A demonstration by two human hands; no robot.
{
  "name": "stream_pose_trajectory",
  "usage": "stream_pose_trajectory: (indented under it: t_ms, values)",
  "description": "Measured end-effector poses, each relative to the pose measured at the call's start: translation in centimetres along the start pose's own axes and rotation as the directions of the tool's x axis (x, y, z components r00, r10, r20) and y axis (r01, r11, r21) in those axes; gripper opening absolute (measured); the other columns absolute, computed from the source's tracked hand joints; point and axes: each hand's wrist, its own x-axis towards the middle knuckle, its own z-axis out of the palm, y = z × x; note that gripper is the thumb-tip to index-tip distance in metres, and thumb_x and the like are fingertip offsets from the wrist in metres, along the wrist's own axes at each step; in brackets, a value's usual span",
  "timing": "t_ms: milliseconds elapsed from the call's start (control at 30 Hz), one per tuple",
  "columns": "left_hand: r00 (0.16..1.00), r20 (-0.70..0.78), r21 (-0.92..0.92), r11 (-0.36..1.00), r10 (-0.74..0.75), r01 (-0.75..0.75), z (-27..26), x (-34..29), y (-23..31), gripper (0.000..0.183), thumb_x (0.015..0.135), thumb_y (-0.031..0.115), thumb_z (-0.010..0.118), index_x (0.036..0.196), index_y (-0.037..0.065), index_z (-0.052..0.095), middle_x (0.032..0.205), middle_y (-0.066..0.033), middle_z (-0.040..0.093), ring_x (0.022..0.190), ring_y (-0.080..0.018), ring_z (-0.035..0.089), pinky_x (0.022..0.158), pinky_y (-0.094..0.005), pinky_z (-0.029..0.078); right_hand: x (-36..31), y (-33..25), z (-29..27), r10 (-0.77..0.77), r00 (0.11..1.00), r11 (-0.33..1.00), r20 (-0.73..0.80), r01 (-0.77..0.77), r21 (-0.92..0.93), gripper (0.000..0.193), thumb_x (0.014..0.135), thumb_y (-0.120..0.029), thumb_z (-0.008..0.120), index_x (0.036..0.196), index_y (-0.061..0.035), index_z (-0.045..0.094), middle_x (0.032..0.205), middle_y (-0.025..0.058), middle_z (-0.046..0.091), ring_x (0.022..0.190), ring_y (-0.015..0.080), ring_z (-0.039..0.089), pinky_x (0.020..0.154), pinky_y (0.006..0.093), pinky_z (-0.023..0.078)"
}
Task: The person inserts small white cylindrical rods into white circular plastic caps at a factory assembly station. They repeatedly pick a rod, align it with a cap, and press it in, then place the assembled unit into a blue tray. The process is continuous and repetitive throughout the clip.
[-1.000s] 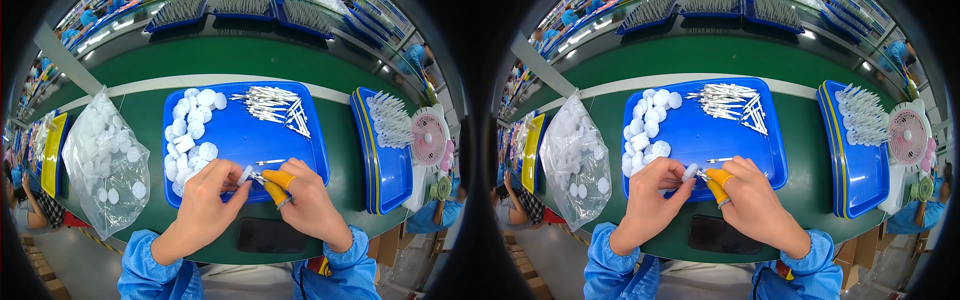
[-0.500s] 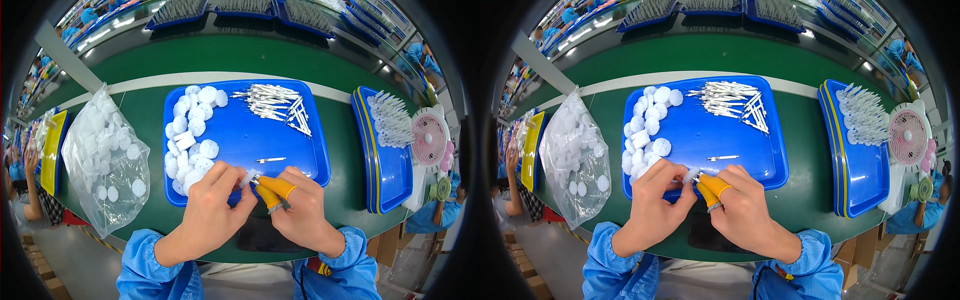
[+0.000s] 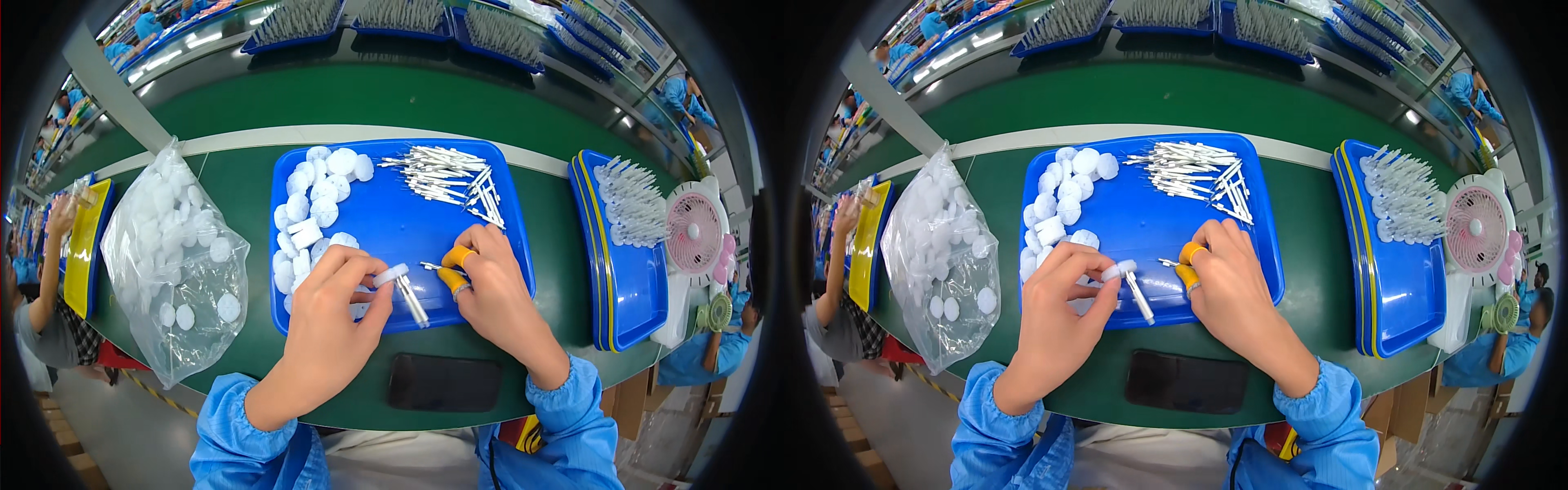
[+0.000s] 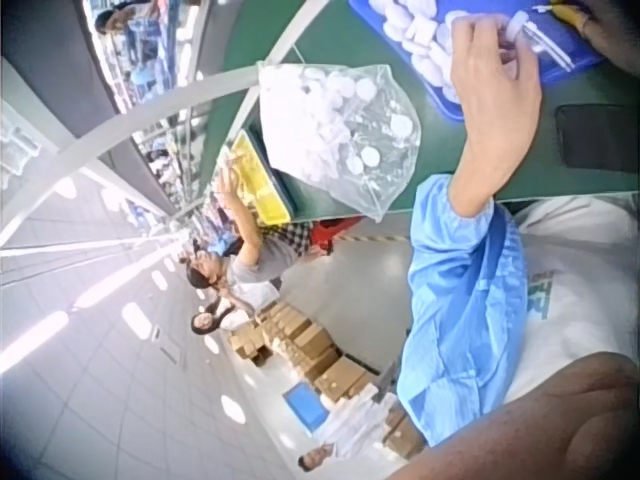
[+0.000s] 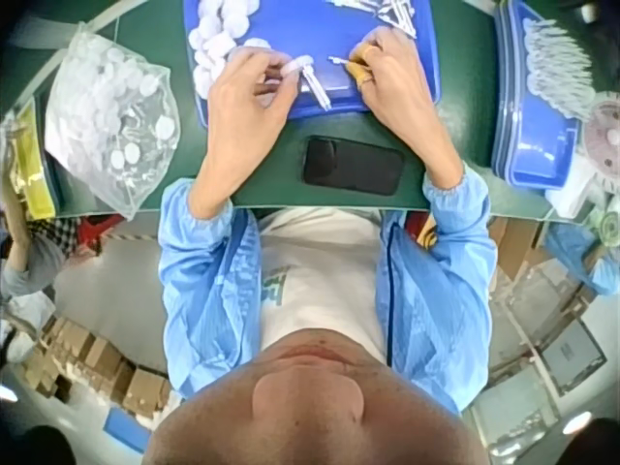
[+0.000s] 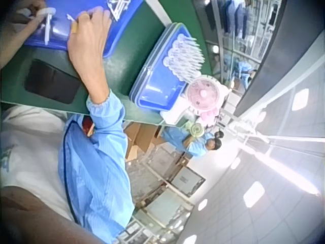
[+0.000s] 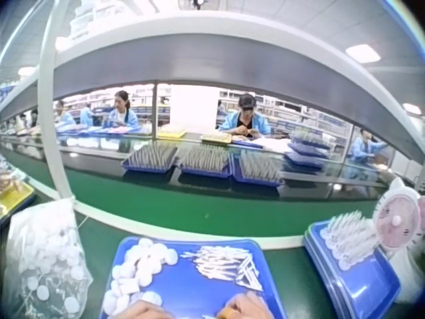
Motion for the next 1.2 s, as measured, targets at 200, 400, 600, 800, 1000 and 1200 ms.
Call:
stream_pose_trajectory:
  t_ms: [200, 400, 600, 800, 1000, 1200]
  values:
    - [0.995, 0.081, -0.09, 0.994, -0.058, 0.065, -0.4, 0.0, 0.5, 0.015, 0.094, -0.004, 0.075, 0.108, -0.002, 0.072, 0.101, -0.0094, 0.068, 0.091, -0.0169, 0.074, 0.076, -0.0312, 0.067, -1.7, -2.6, -2.1, 0.012, 1.0, 0.939, -0.005, -0.01, 0.344, 0.038, 0.075, 0.014, 0.072, 0.112, 0.0038, 0.076, 0.094, 0.0148, 0.065, 0.087, 0.0341, 0.061, 0.076, 0.041, 0.049]
    - [0.997, 0.068, -0.095, 0.994, -0.043, 0.049, 0.1, -0.1, 0.4, 0.016, 0.093, -0.004, 0.075, 0.108, -0.002, 0.071, 0.097, -0.0091, 0.068, 0.09, -0.0164, 0.074, 0.075, -0.0313, 0.067, -2.0, -3.1, -1.5, -0.161, 0.987, 0.941, 0.018, 0.149, 0.303, 0.049, 0.069, 0.013, 0.07, 0.117, 0.0055, 0.075, 0.092, 0.014, 0.059, 0.086, 0.0339, 0.056, 0.077, 0.0429, 0.045]
    - [0.997, 0.077, -0.032, 0.999, -0.001, 0.004, 0.0, 0.0, 0.7, 0.016, 0.094, -0.003, 0.075, 0.108, -0.002, 0.069, 0.096, -0.0133, 0.069, 0.084, -0.0238, 0.076, 0.077, -0.0359, 0.067, -1.9, -2.3, -1.2, -0.155, 0.988, 0.956, 0.014, 0.146, 0.253, 0.048, 0.064, 0.012, 0.068, 0.111, 0.0084, 0.076, 0.093, 0.0141, 0.059, 0.088, 0.0335, 0.056, 0.077, 0.0438, 0.045]
    - [0.995, 0.093, -0.077, 0.996, -0.046, 0.053, 0.5, -0.3, 0.3, 0.014, 0.092, -0.002, 0.076, 0.104, -0.002, 0.069, 0.092, -0.0142, 0.068, 0.082, -0.0273, 0.076, 0.075, -0.0369, 0.065, -1.7, -2.7, -1.2, -0.144, 0.989, 0.976, -0.01, 0.144, 0.163, 0.038, 0.072, 0.012, 0.074, 0.11, 0.0032, 0.077, 0.086, 0.0129, 0.062, 0.08, 0.0308, 0.056, 0.072, 0.0413, 0.043]
    - [0.997, 0.059, -0.024, 0.999, 0.046, -0.044, 1.1, -0.6, -0.2, 0.016, 0.089, 0.0, 0.078, 0.102, -0.002, 0.069, 0.092, -0.015, 0.068, 0.081, -0.0295, 0.077, 0.071, -0.0373, 0.063, -2.2, -3.4, 0.2, -0.145, 0.989, 0.956, -0.028, 0.147, 0.252, 0.026, 0.061, 0.01, 0.071, 0.087, 0.0097, 0.071, 0.09, 0.0153, 0.061, 0.084, 0.034, 0.056, 0.074, 0.0452, 0.046]
    - [0.995, 0.039, -0.009, 0.996, 0.094, -0.094, 1.0, -0.9, 0.0, 0.017, 0.087, -0.001, 0.076, 0.102, -0.002, 0.069, 0.091, -0.015, 0.066, 0.075, -0.0303, 0.074, 0.066, -0.0384, 0.06, -2.6, -3.9, 0.4, -0.101, 0.979, 0.954, -0.175, 0.145, 0.262, 0.042, 0.064, 0.014, 0.07, 0.103, 0.0044, 0.078, 0.08, 0.0126, 0.064, 0.071, 0.0305, 0.057, 0.06, 0.0394, 0.044]
